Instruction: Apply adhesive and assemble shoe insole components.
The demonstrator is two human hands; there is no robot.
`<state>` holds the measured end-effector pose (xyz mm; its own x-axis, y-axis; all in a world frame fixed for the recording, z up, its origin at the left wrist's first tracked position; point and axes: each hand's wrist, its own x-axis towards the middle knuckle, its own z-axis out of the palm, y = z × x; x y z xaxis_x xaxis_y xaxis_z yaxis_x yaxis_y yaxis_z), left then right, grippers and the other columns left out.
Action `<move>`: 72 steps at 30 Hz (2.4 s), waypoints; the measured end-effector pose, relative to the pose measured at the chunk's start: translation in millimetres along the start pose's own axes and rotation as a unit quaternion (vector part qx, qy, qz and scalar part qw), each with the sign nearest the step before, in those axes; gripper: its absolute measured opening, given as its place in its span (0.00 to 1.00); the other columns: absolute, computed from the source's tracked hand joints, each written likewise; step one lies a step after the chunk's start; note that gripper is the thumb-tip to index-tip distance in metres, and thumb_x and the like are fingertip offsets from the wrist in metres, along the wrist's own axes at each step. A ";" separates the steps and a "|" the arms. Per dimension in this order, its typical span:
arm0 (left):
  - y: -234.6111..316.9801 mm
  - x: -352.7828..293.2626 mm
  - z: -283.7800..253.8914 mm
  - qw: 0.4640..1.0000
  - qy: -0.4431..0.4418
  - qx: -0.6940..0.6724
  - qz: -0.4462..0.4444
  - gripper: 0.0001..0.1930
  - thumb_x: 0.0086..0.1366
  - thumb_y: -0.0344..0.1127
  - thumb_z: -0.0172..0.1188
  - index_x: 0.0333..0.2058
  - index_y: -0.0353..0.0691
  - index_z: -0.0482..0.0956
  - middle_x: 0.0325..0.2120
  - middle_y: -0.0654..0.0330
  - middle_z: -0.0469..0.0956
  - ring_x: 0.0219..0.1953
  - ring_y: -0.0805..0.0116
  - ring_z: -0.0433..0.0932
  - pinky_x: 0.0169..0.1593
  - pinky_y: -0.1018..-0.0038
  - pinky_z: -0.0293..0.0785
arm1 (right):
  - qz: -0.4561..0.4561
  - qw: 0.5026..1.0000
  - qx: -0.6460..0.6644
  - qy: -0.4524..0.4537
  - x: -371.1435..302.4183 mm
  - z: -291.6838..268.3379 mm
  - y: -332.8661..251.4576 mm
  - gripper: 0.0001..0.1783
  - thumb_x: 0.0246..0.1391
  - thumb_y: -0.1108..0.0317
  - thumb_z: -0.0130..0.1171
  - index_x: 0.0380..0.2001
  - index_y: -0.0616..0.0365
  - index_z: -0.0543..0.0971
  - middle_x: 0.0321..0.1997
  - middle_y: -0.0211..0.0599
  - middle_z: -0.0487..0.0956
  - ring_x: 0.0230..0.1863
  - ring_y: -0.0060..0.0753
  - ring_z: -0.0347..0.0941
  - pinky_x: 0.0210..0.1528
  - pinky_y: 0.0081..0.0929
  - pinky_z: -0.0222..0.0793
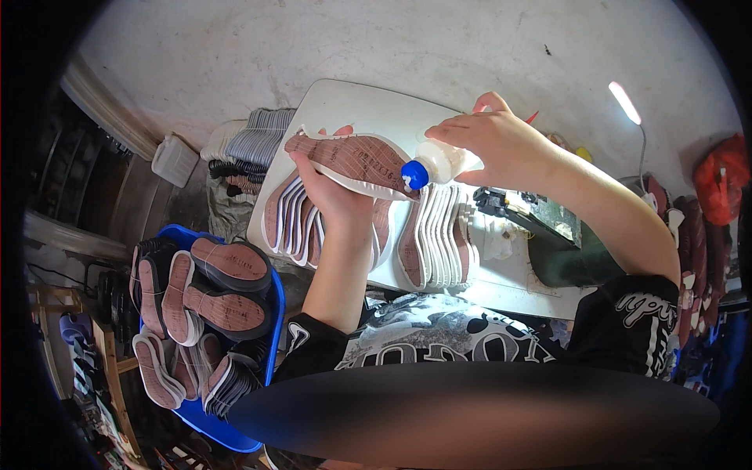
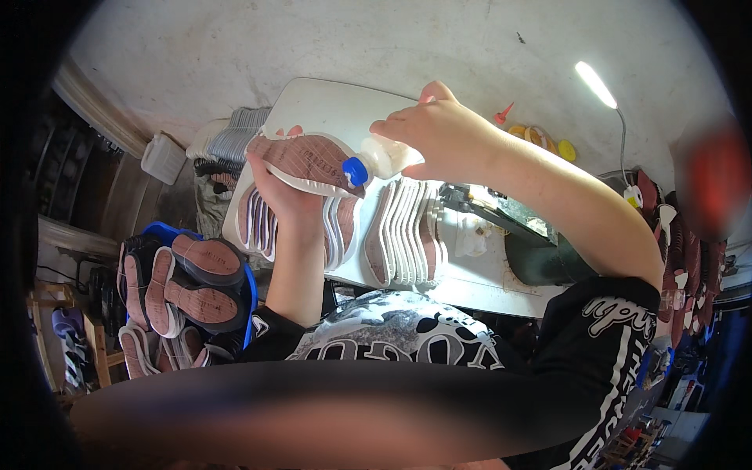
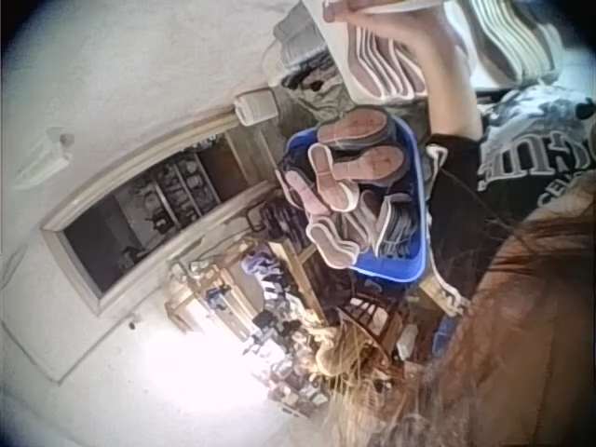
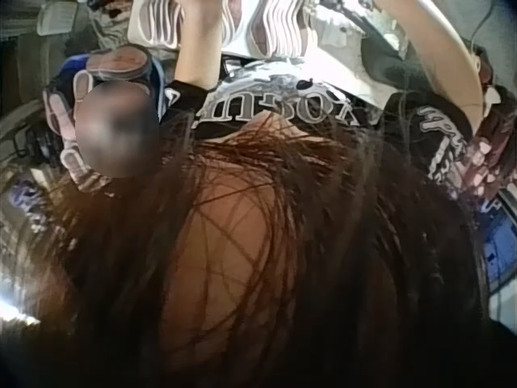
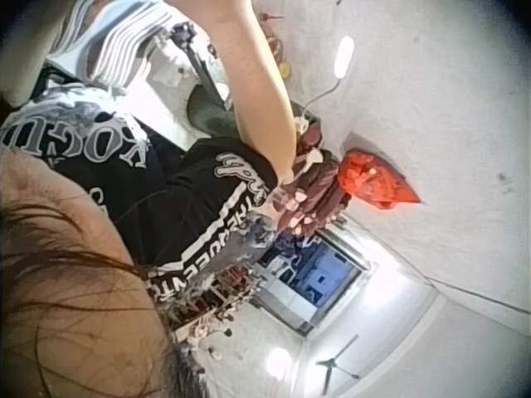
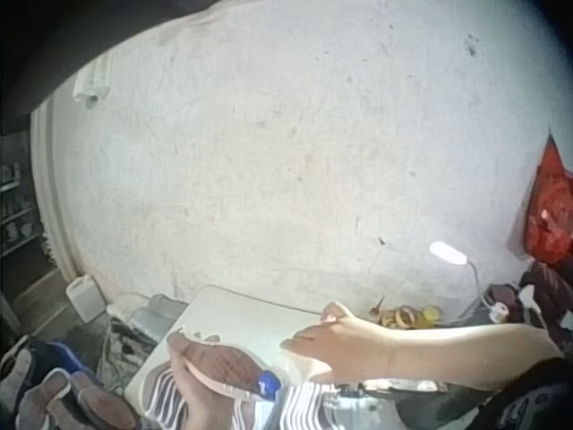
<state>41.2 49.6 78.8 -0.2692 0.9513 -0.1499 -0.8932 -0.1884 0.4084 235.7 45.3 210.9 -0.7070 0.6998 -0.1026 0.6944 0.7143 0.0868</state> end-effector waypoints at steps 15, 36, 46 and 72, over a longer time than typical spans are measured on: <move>4.2 4.6 -4.6 1.000 0.016 0.005 0.016 0.30 0.71 0.57 0.30 0.56 0.35 0.56 0.51 0.43 0.67 0.55 0.53 0.68 0.57 0.56 0.68 | 0.175 0.938 0.298 0.025 19.3 44.6 68.7 0.41 0.38 0.57 0.71 0.56 0.60 0.68 0.49 0.47 0.77 0.51 0.45 0.73 0.57 0.34 0.65; -20.5 -6.4 -44.2 0.999 -0.012 0.046 0.022 0.25 0.70 0.57 0.38 0.51 0.42 0.64 0.51 0.47 0.71 0.55 0.56 0.69 0.57 0.57 0.67 | 0.543 0.770 0.330 0.065 30.3 207.8 198.3 0.35 0.36 0.54 0.72 0.44 0.68 0.75 0.37 0.47 0.80 0.30 0.38 0.80 0.31 0.30 0.77; -23.8 -36.9 -34.7 0.971 -0.182 0.095 -0.124 0.33 0.71 0.59 0.31 0.61 0.36 0.55 0.41 0.49 0.74 0.43 0.61 0.75 0.48 0.67 0.71 | 0.471 0.705 0.486 -0.211 21.0 109.7 107.5 0.40 0.53 0.40 0.56 0.50 0.71 0.70 0.45 0.53 0.78 0.37 0.40 0.80 0.35 0.29 0.78; -93.3 -87.2 -40.9 0.941 -0.233 0.132 -0.205 0.30 0.72 0.57 0.31 0.56 0.36 0.59 0.45 0.54 0.72 0.49 0.63 0.72 0.55 0.66 0.67 | 0.420 0.720 0.552 0.004 26.1 84.2 -19.6 0.15 0.54 0.57 0.58 0.41 0.52 0.79 0.34 0.30 0.76 0.37 0.22 0.70 0.26 0.29 0.67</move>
<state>133.2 -25.8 17.0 0.3216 0.9459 0.0423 -0.7505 0.2274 0.6205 214.9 48.8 123.0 0.0277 0.8836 -0.4674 0.5580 -0.4016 -0.7262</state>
